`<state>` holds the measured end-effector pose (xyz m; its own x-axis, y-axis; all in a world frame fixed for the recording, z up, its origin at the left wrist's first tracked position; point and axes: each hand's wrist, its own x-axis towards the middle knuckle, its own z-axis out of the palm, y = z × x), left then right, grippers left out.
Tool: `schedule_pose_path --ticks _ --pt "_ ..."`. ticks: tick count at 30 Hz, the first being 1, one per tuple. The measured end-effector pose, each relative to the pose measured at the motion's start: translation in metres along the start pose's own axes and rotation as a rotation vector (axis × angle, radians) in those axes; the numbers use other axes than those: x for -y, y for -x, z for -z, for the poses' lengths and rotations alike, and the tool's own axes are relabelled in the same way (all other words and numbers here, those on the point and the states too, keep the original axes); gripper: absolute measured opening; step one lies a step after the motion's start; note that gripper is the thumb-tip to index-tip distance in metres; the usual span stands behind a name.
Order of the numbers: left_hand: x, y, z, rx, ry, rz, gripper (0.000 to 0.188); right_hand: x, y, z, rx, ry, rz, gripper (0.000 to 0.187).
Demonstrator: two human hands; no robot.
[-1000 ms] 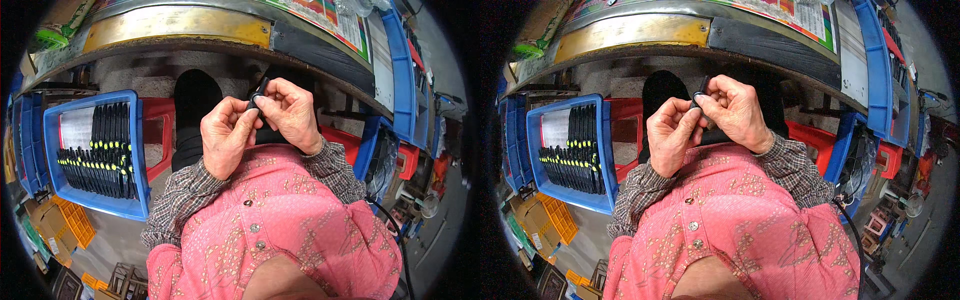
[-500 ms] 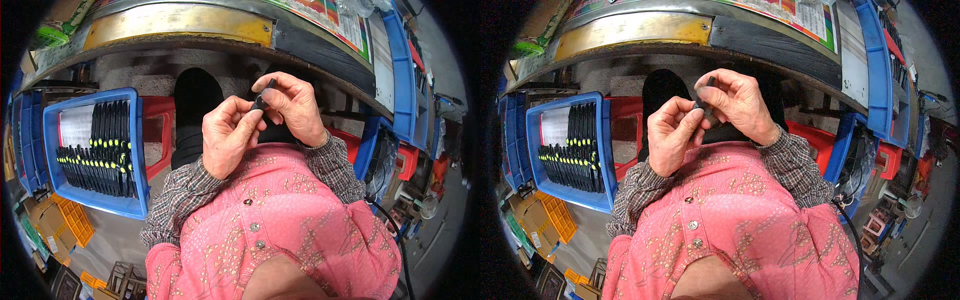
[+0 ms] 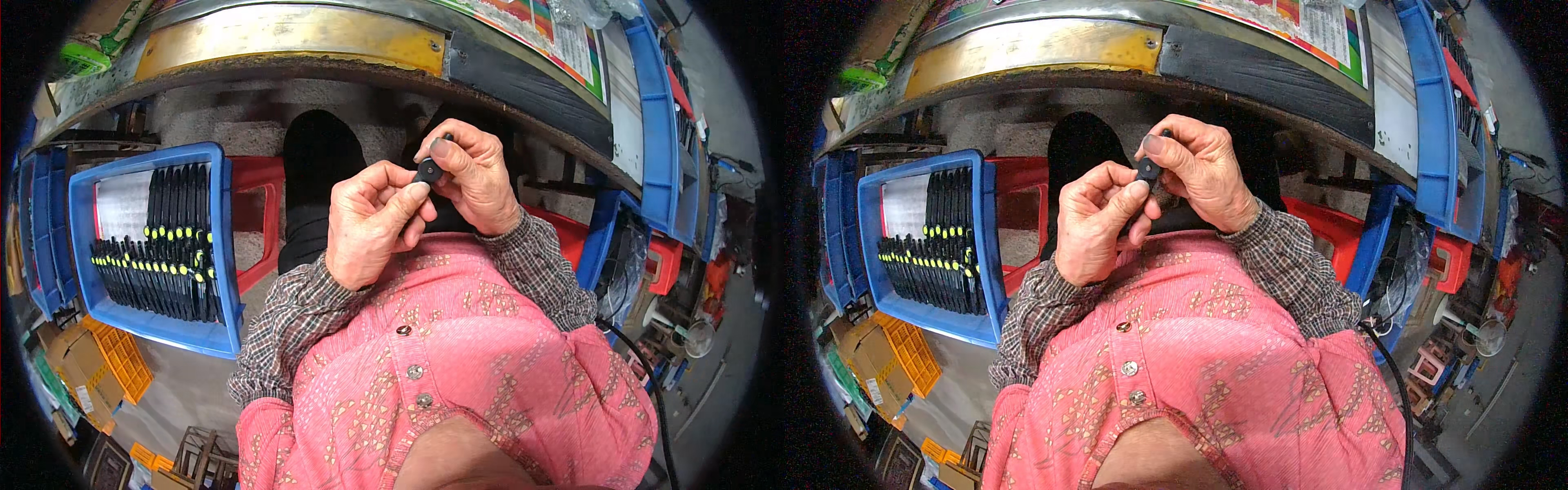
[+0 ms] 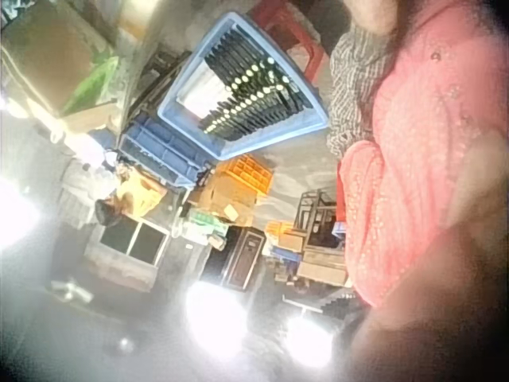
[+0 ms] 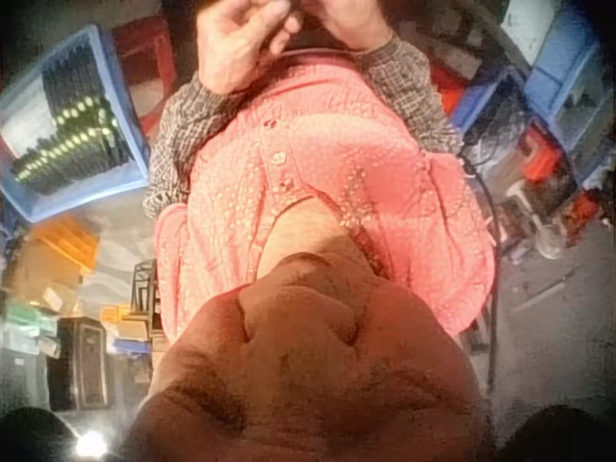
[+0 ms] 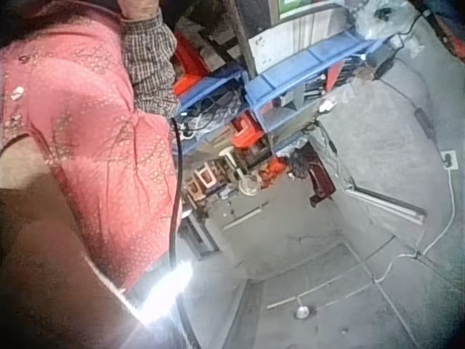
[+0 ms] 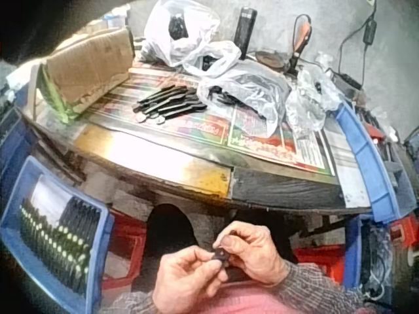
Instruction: The person assembles small black plastic components by hand at a worktable.
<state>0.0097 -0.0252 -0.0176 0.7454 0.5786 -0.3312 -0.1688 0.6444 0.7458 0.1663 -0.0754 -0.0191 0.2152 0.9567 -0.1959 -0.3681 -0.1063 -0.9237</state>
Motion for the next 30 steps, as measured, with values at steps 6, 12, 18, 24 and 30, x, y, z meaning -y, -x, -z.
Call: schedule_pose_path --ticks 6,12,18,24,30 --pt "-0.001 -0.002 0.0 0.0 0.048 -0.012 0.009 0.009 0.001 -0.011 -0.108 0.244 0.085 0.02" --pt "0.002 -0.004 0.001 -0.014 -0.002 -0.049 0.009 0.009 0.0 -0.004 -0.028 0.204 0.058 0.018" --pt "0.001 -0.003 -0.001 -0.03 -0.043 -0.05 0.008 0.01 -0.001 -0.001 -0.02 0.243 0.047 0.017" --pt "0.005 -0.003 0.0 -0.034 -0.031 -0.065 0.008 0.01 0.0 0.001 0.014 0.17 -0.001 0.016" --pt "0.006 -0.004 0.002 -0.044 -0.077 -0.112 0.007 0.02 0.003 -0.002 0.034 0.271 -0.006 0.015"
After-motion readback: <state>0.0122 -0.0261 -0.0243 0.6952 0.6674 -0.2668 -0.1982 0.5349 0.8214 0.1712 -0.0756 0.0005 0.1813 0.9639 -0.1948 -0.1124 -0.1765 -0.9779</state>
